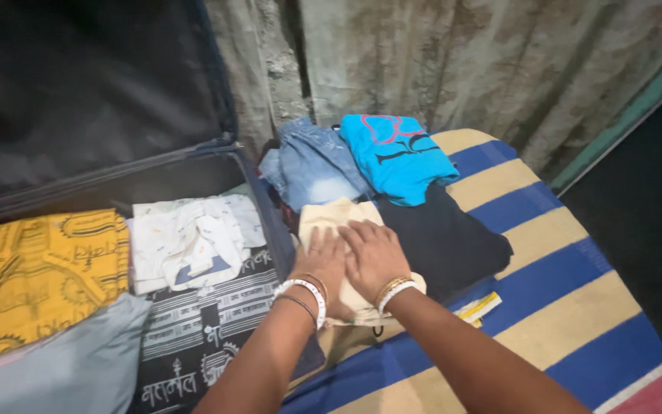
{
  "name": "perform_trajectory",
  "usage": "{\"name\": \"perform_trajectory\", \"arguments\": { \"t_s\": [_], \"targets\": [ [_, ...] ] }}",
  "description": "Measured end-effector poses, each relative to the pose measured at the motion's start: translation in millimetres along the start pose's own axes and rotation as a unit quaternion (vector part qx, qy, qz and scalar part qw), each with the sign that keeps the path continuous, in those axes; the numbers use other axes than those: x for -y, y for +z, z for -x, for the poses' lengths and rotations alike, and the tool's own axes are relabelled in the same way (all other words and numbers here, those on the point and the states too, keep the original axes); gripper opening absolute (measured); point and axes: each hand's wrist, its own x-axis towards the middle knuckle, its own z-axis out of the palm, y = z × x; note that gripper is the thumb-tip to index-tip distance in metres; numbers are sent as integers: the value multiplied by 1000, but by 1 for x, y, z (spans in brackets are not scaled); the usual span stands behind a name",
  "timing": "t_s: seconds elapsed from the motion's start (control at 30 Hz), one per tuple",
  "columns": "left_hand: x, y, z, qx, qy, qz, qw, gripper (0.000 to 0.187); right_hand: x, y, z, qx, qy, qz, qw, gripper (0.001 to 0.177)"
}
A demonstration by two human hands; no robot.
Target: The person folds several items of clothing including a patterned white garment, a yellow cloth, and a pink plaid shirt by hand before placing them into a black suitcase.
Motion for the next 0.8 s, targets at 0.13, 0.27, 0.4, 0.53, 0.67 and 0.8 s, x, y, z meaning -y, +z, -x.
{"name": "perform_trajectory", "arguments": {
  "t_s": [0.13, 0.27, 0.4, 0.53, 0.67, 0.8],
  "targets": [
    [2, -8, 26, -125, 38, 156, 979, 93, 8, -5, -18, 32, 88, -41, 995, 35],
    [35, -4, 50, -353, 17, 193, 915, 60, 30, -8, -57, -44, 74, -157, 984, 29],
    [102, 31, 69, -446, -104, 182, 870, 56, 89, -6, -92, -104, -21, -260, 960, 28],
    [175, 78, 90, -343, -224, 146, 900, 61, 146, 1, -97, -13, -172, -198, 965, 23],
    [202, 127, 107, -248, -277, 179, 911, 71, 178, 22, -90, 217, -153, -65, 962, 25],
    [209, 142, 102, -258, -290, 203, 899, 58, 185, 41, -80, 352, -77, 1, 933, 35]
  ]
}}
